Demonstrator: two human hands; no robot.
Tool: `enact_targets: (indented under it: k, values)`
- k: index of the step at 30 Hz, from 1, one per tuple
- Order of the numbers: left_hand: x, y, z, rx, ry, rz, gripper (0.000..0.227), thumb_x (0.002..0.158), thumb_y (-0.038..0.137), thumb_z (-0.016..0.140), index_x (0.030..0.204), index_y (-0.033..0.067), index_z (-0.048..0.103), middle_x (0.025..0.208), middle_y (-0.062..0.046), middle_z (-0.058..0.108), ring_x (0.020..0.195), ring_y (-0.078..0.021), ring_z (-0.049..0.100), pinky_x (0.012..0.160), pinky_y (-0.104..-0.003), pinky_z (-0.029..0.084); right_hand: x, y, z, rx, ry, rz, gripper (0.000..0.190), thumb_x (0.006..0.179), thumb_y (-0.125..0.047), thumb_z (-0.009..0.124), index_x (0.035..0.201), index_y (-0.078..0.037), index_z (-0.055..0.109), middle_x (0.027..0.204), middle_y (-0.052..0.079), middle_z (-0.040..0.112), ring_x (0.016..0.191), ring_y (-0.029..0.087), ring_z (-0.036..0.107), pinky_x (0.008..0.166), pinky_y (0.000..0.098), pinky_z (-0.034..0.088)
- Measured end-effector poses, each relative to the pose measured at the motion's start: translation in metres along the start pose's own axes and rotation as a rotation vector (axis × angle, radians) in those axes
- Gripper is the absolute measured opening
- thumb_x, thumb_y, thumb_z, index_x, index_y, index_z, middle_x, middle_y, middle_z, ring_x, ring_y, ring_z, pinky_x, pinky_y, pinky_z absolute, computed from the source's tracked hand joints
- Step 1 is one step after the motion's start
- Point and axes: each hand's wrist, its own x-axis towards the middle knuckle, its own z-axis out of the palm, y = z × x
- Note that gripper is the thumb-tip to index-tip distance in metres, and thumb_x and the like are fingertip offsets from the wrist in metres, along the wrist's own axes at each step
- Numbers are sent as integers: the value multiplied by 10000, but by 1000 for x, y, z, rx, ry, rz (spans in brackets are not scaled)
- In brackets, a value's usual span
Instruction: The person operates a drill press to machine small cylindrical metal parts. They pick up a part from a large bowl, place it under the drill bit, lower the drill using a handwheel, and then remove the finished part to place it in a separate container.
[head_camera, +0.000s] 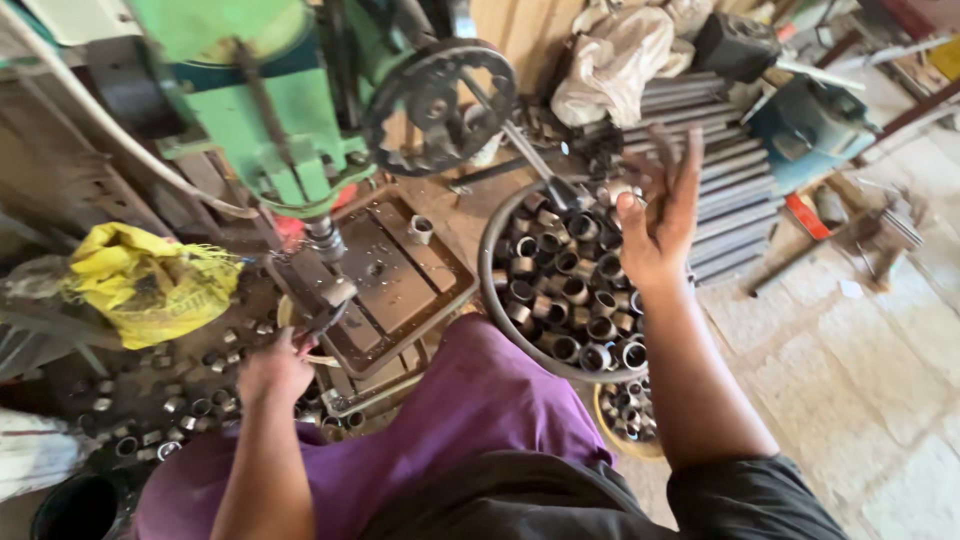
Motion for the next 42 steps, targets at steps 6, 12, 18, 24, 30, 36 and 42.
enact_targets:
  k: [6,12,18,24,30,36,42]
  values:
    - [-9,-36,-4,44,14,7,353,923,297,635,1267,294,555,1086,-90,771,991,-325,747,814,-449,581,-72,84,-33,-867,-316,448,311,915,-228,742,1213,-140,733,1142,167,689,1071,296,650,942,405,526]
    - [-25,-89,5,166,132,-143,363,1018,465,540,1371,403,598,1466,-40,598,1363,-318,555,1170,-616,315,-134,126,-31,-1252,-668,617,381,804,-160,711,1168,-257,768,1588,129,314,1471,443,204,1124,631,255]
    - [-25,-115,4,162,-5,-559,738,838,504,657,1507,389,365,1651,-54,135,1488,-462,75,1030,-822,-53,-134,138,-36,-1194,-574,736,305,806,-213,748,1109,-226,779,1535,63,459,1508,432,176,1130,636,250]
    - [-42,-80,-17,30,-26,-343,494,889,95,723,1328,318,680,1621,-116,370,1519,-434,274,1247,-689,53,-128,146,-26,168,-142,1010,237,957,-184,710,1150,-46,703,1129,162,733,1134,376,696,1048,523,556]
    - [-69,2,-21,-264,-63,85,512,892,-25,619,1287,297,669,1598,25,386,1207,-181,619,949,-311,608,-120,120,53,844,-69,1123,323,990,-183,515,1262,-25,592,1144,131,692,1079,283,664,980,454,549]
    - [-67,37,7,-211,125,542,459,702,96,789,1137,210,696,1270,-44,650,1165,-273,641,1013,-430,453,-123,116,127,1075,-72,1274,476,937,-304,473,1279,17,557,1143,191,673,1032,351,667,967,470,545]
    - [-51,40,44,-452,-313,510,218,799,63,633,1017,68,619,921,-118,670,918,-286,659,772,-417,520,-127,99,169,1103,-91,1238,455,981,-342,508,1306,-27,553,1192,179,645,1089,363,629,1045,533,464]
